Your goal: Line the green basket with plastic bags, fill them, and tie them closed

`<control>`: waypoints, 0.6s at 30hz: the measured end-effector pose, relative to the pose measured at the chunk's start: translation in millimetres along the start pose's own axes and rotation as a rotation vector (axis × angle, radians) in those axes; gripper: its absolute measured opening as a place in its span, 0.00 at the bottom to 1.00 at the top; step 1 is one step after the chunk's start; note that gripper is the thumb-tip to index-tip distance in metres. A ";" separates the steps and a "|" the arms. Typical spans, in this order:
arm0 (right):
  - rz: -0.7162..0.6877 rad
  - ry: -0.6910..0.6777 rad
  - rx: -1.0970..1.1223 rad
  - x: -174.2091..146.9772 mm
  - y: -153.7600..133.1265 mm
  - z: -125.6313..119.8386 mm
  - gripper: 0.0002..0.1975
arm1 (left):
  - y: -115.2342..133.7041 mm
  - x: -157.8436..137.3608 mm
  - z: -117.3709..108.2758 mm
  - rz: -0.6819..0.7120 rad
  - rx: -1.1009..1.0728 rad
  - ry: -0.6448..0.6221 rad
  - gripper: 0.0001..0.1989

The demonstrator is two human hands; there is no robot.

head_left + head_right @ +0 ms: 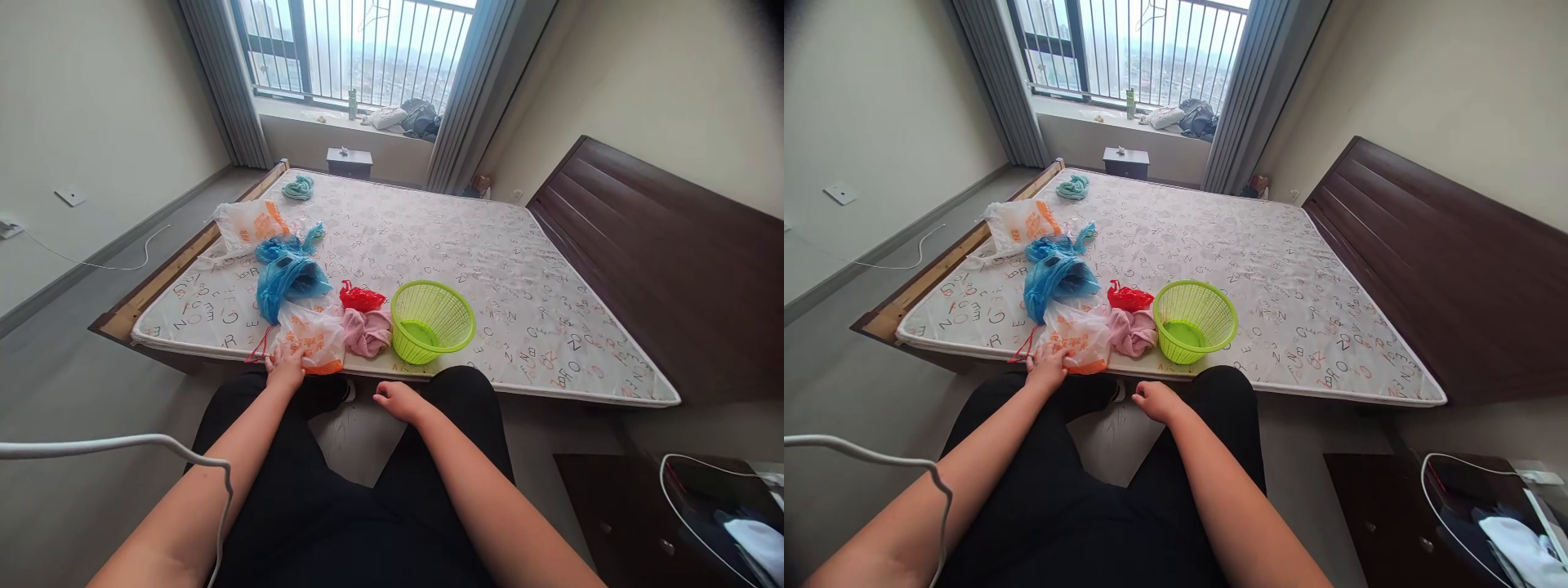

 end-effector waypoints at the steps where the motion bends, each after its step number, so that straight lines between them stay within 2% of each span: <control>1: -0.001 -0.002 0.003 0.5 0.3 0.7 0.10 | -0.3 0.8 -4.1 0.000 -0.018 0.031 0.18; 3: -0.002 -0.003 0.005 1.8 1.3 2.0 0.10 | 2.1 -1.0 -14.6 0.014 -0.104 0.090 0.12; 7: -0.016 0.058 0.118 6.6 2.1 -1.7 0.13 | 18.9 -26.0 -45.3 0.152 -0.399 0.235 0.10; 10: 0.010 0.108 0.468 13.6 4.3 -4.2 0.20 | 26.0 -67.1 -77.3 0.264 -0.560 0.446 0.06; 13: 0.099 0.039 0.945 23.0 2.5 8.5 0.30 | 28.4 -108.9 -99.0 0.344 -0.613 0.621 0.06; 15: 0.076 -0.042 1.218 29.6 -13.0 16.0 0.33 | 32.5 -127.4 -105.9 0.416 -0.634 0.679 0.05; 18: -0.013 -0.101 1.431 40.2 -41.2 18.7 0.32 | 42.6 -139.8 -109.6 0.537 -0.632 0.698 0.04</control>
Point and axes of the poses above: each hand's wrist, its own x-axis towards the middle knuckle, its own z-axis out of the palm, y = z × x, the point moved 10 cm from there along x, towards the middle knuckle, and after that the axes turned 1 degree about -x, right-handed, at the moved point
